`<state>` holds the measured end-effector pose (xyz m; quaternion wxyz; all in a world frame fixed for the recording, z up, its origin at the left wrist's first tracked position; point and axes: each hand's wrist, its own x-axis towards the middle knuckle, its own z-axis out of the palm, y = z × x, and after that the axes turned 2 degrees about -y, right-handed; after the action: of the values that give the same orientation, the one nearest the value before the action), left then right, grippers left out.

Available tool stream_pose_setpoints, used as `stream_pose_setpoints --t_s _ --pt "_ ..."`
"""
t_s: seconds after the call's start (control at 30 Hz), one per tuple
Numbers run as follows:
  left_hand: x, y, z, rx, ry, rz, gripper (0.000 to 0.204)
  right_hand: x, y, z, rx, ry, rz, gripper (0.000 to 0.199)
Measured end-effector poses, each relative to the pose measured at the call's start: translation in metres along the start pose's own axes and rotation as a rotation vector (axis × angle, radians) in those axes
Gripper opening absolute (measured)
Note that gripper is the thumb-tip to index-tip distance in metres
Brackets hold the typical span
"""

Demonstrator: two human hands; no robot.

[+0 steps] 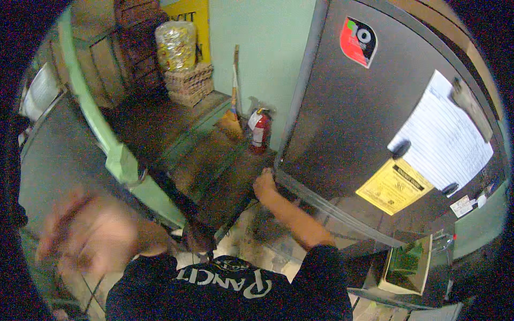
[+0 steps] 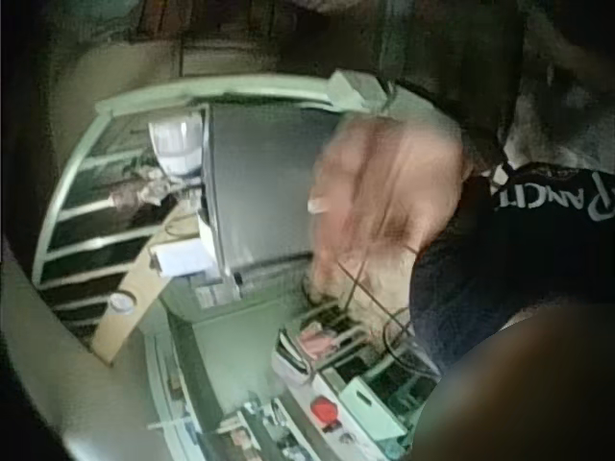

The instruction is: The person folds and places paper towels on a countertop, then retrieves a bowl of shrimp from a refrigerator. They use chopsticks to transfer shrimp into two food boxes containing noodles and vegetables, and add cooked meat from a container into the same boxes.

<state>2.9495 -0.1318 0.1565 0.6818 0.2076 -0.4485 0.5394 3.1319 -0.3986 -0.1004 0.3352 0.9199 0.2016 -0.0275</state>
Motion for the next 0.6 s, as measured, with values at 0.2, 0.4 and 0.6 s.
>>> stream_pose_setpoints --t_s 0.2,0.4,0.6 --pt "-0.204 -0.195 -0.106 0.379 -0.254 -1.544 0.046 -0.022 -0.018 -0.058 0.226 -0.322 -0.157 0.025" --pt "-0.412 -0.198 -0.224 0.452 -1.193 -1.929 0.036 -0.116 -0.044 -0.138 0.815 0.369 -0.082 0.028" --pt "-0.493 -0.158 -0.194 -0.229 -1.716 -1.91 0.041 -0.235 -0.055 -0.122 0.71 0.386 0.671 0.039"
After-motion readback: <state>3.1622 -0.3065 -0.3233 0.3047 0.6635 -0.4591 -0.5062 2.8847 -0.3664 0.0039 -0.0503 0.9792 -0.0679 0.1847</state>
